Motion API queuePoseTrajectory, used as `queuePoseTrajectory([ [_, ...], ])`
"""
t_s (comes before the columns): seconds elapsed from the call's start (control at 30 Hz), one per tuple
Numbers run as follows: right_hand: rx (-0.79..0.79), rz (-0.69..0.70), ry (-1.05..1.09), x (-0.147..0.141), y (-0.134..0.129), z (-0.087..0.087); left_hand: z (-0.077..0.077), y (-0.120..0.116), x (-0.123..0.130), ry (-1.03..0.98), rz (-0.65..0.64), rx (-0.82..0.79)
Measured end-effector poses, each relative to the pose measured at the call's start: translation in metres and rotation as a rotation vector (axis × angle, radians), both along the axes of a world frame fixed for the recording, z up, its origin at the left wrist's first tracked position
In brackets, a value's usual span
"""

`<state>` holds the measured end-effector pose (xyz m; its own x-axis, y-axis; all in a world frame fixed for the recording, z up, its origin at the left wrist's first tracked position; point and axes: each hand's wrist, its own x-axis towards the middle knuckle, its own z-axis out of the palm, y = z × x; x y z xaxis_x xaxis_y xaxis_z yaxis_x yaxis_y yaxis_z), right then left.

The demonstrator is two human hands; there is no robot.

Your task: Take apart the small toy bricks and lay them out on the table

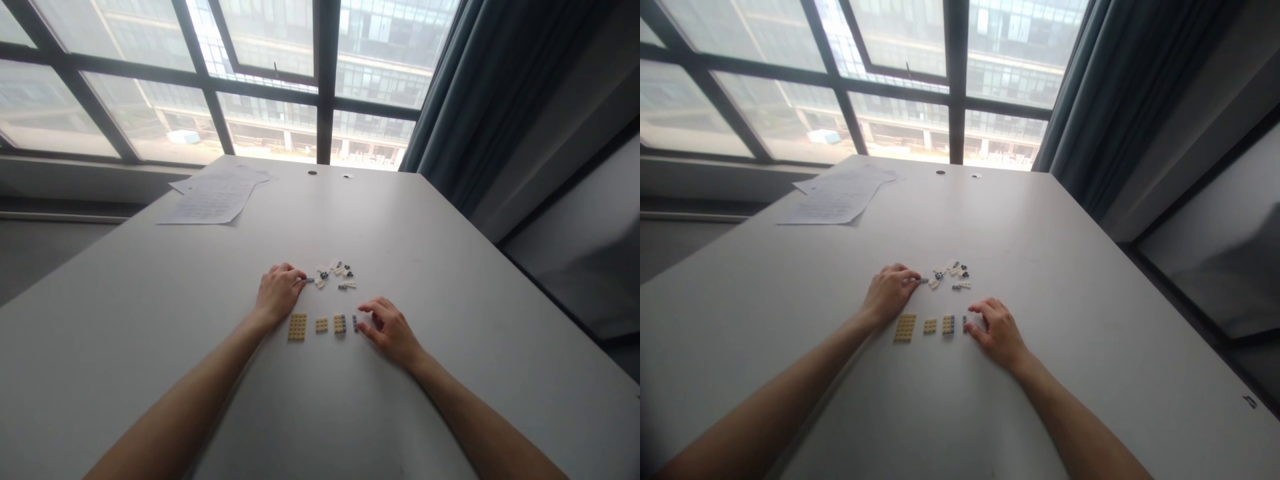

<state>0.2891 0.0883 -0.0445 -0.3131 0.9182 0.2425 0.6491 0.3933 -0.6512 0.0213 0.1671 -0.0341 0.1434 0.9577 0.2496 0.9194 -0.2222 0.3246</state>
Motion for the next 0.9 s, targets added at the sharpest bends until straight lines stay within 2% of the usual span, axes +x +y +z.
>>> queuePoseTrajectory([
  [0.1, 0.019, -0.013, 0.010, -0.001, 0.001, 0.001, 0.000, -0.010, 0.000, -0.015, -0.042, 0.049],
  [0.23, 0.043, -0.054, 0.123, -0.007, -0.004, 0.012, 0.012, -0.041, 0.013, -0.082, -0.158, 0.124],
  [0.33, -0.104, -0.032, 0.335, -0.017, -0.013, 0.023, 0.022, -0.071, 0.034, -0.257, -0.376, 0.246],
  [0.43, -0.287, 0.000, 0.538, -0.027, -0.021, 0.028, 0.024, -0.091, 0.049, -0.343, -0.443, 0.269],
  [0.63, -0.455, 0.005, 0.806, -0.035, -0.025, 0.028, 0.017, -0.097, 0.052, -0.439, -0.488, 0.344],
  [0.9, -0.359, -0.070, 0.847, -0.035, -0.027, 0.032, 0.018, -0.100, 0.054, -0.465, -0.496, 0.428],
])
